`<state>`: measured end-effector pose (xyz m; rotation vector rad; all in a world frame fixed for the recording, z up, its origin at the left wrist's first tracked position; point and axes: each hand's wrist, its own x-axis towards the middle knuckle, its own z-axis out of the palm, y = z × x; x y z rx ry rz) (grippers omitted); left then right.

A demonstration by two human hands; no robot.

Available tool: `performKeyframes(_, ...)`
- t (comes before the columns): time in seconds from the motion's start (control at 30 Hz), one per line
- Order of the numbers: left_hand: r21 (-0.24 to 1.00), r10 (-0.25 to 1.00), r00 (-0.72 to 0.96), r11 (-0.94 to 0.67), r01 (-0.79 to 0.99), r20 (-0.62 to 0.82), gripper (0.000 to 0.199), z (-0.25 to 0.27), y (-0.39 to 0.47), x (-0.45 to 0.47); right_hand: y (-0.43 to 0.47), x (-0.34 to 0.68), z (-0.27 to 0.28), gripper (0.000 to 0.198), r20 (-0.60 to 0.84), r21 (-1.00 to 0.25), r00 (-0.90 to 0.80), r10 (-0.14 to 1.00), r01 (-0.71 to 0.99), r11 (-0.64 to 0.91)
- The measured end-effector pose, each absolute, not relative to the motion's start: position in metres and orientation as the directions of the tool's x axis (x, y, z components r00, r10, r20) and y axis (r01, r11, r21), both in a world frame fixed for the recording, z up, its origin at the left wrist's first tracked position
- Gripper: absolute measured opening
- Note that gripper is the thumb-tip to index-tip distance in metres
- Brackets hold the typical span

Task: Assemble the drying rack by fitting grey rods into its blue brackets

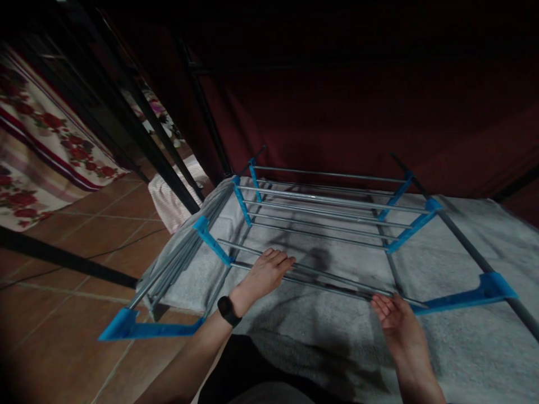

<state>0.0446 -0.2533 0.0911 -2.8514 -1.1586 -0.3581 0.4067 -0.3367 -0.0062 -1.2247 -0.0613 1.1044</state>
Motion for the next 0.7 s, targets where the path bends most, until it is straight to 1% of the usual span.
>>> performKeyframes(0.2, -0.011, 0.657, 0.715, -0.734, 0.679, 0.237, 0.036, 0.116, -0.262, 0.046, -0.338, 0.403, 0.005, 0.007, -0.539, -0.737, 0.515, 0.666, -0.671, -0.079)
performKeyframes(0.4, -0.029, 0.658, 0.718, -0.732, 0.681, 0.227, 0.037, 0.126, -0.261, 0.040, -0.338, 0.398, 0.023, 0.010, -0.557, -0.727, 0.514, 0.652, -0.682, -0.084)
performKeyframes(0.6, -0.029, 0.663, 0.704, -0.723, 0.690, 0.255, 0.038, 0.132, -0.259, 0.038, -0.340, 0.400, 0.023, 0.002, -0.463, -0.764, 0.522, 0.716, -0.644, -0.024)
performKeyframes(0.7, -0.005, 0.672, 0.698, -0.720, 0.694, 0.247, 0.037, 0.122, -0.260, 0.039, -0.343, 0.402, 0.015, 0.004, -0.474, -0.762, 0.520, 0.711, -0.647, -0.034)
